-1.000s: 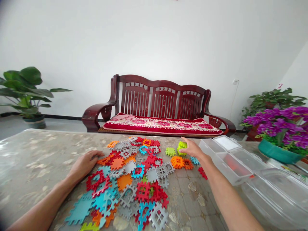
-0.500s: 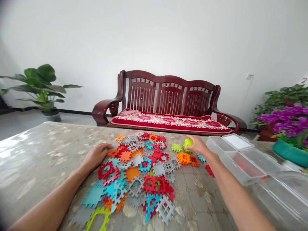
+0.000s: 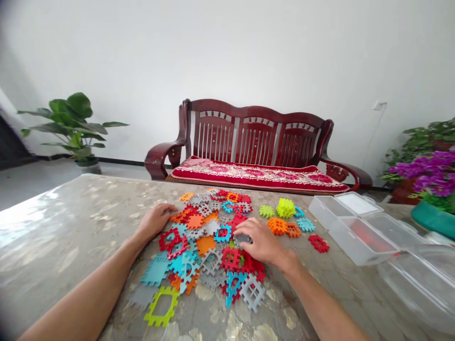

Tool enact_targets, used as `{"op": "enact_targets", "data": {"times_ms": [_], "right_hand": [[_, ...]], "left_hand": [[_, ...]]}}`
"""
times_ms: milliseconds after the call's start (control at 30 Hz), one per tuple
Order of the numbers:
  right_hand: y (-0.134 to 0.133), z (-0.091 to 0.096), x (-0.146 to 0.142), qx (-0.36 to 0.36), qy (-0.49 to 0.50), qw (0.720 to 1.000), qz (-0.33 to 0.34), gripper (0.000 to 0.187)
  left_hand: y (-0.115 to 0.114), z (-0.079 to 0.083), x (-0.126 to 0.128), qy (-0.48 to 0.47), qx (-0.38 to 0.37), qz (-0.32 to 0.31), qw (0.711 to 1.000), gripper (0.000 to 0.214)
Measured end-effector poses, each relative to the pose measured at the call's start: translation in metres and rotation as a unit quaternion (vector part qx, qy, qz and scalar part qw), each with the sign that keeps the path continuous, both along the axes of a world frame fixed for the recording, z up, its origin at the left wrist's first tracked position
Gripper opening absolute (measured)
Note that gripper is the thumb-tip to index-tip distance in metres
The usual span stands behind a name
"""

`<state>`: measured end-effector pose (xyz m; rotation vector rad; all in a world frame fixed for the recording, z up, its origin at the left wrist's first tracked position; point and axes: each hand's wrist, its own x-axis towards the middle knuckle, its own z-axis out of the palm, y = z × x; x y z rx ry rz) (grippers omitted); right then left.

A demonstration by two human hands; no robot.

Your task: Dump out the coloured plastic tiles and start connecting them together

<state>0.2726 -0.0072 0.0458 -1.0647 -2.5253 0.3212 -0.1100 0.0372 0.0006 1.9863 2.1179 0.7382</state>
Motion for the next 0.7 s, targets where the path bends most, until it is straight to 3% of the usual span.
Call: {"op": "enact_targets", "data": {"times_ms": [200, 433, 700], "right_hand": [[-0.007, 0.004, -0.001, 0.001, -0.045, 0.999, -0.015, 0.044], [-0.012, 0.021, -0.009, -0.054, -0.146, 0.988, -0.003, 0.044], [-0.011, 0.012, -0.028, -0.040, -0.161, 0.983, -0.076, 0.030]], "left_hand": [[0.000, 0.001, 0.000, -0.003, -0.002, 0.000, 1.000, 0.038], [0.000, 0.001, 0.000, -0.002, -0.002, -0.004, 1.000, 0.040], [0.001, 0.000, 0.000, -0.001, -0.001, -0.003, 1.000, 0.037]]}}
